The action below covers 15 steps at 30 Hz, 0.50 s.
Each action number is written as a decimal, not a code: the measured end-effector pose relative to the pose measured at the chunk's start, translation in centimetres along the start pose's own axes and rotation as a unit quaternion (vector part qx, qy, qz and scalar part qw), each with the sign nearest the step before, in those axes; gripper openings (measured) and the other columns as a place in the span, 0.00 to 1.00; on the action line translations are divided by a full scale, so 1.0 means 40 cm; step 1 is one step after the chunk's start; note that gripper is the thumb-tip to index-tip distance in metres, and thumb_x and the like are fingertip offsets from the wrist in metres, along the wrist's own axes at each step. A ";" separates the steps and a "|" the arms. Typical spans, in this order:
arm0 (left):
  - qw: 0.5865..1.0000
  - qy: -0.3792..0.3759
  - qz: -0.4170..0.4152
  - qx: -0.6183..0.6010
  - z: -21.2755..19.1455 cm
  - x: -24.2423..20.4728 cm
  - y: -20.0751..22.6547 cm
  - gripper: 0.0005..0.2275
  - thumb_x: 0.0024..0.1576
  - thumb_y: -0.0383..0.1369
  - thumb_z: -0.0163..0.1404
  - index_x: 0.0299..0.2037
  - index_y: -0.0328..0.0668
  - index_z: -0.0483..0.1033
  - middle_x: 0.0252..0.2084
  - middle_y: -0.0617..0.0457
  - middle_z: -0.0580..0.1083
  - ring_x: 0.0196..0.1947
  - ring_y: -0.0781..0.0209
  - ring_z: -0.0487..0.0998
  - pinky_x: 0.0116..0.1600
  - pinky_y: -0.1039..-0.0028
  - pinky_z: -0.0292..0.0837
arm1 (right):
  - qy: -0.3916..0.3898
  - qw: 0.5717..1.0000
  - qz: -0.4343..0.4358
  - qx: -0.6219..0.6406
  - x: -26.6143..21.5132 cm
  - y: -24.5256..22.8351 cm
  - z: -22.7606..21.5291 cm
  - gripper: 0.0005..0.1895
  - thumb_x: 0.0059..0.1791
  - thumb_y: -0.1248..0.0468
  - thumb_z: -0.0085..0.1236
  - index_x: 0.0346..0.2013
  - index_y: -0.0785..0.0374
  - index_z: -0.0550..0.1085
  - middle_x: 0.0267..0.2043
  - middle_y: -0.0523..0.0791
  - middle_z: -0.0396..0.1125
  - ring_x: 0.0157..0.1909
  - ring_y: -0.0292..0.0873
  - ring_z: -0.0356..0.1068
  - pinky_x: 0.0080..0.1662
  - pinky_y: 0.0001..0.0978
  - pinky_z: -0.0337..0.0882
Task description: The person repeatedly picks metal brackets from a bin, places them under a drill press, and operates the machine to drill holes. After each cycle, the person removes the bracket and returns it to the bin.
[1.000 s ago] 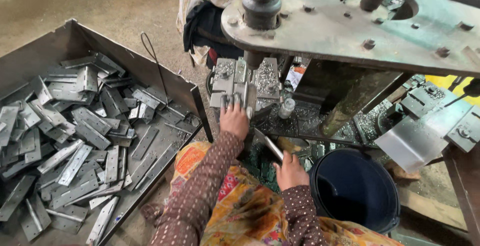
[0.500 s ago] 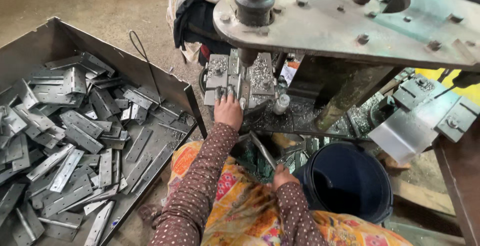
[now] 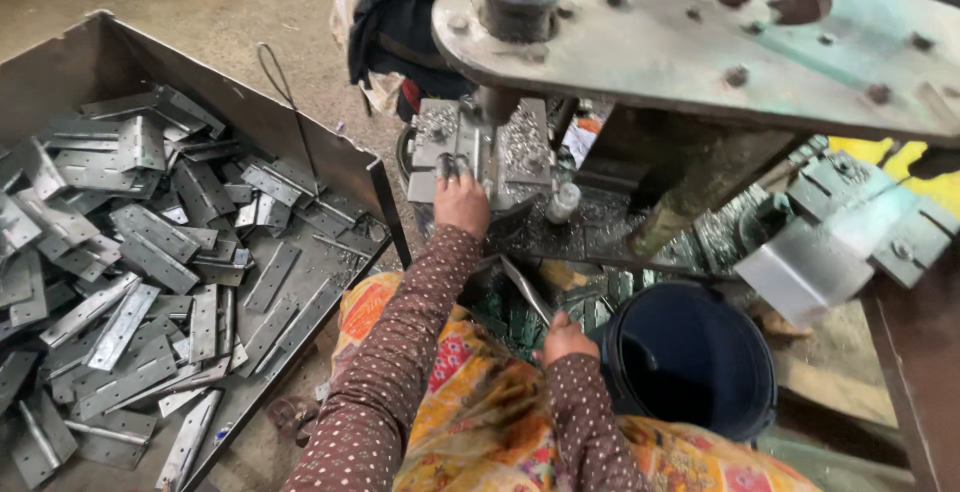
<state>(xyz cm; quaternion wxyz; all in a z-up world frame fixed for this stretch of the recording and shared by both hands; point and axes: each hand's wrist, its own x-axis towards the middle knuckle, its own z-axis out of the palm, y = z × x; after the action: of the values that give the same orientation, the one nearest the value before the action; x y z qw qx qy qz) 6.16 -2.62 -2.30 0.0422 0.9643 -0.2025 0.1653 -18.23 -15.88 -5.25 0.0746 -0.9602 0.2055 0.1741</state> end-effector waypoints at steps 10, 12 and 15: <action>0.999 -0.043 0.007 0.028 0.005 0.003 -0.001 0.13 0.65 0.32 0.42 0.48 0.37 0.79 0.50 0.44 0.76 0.54 0.50 0.78 0.67 0.56 0.64 | 0.133 0.991 -0.021 -0.023 0.039 0.033 0.038 0.24 0.51 0.51 0.60 0.51 0.63 0.65 0.41 0.51 0.70 0.40 0.52 0.76 0.40 0.46 0.77; 0.997 -0.069 0.007 0.026 0.003 0.012 -0.003 0.13 0.66 0.32 0.41 0.49 0.36 0.79 0.50 0.45 0.76 0.55 0.50 0.77 0.67 0.56 0.64 | -0.060 0.975 0.122 0.174 0.080 0.041 0.103 0.24 0.56 0.48 0.41 0.59 0.62 0.61 0.40 0.53 0.72 0.38 0.52 0.78 0.39 0.44 0.80; 0.998 -0.014 0.018 0.052 -0.019 0.036 -0.014 0.13 0.61 0.33 0.41 0.45 0.38 0.80 0.53 0.43 0.74 0.53 0.48 0.77 0.63 0.54 0.63 | -0.170 0.976 0.068 0.114 0.165 0.056 0.145 0.29 0.57 0.50 0.45 0.67 0.63 0.54 0.43 0.53 0.69 0.39 0.52 0.77 0.40 0.46 0.81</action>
<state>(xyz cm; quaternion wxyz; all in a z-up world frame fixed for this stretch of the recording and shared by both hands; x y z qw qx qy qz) 7.38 -2.52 -1.10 -0.0136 0.9636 -0.2112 0.1631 -15.29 -19.11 -13.20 0.2053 -0.8856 0.2729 0.3148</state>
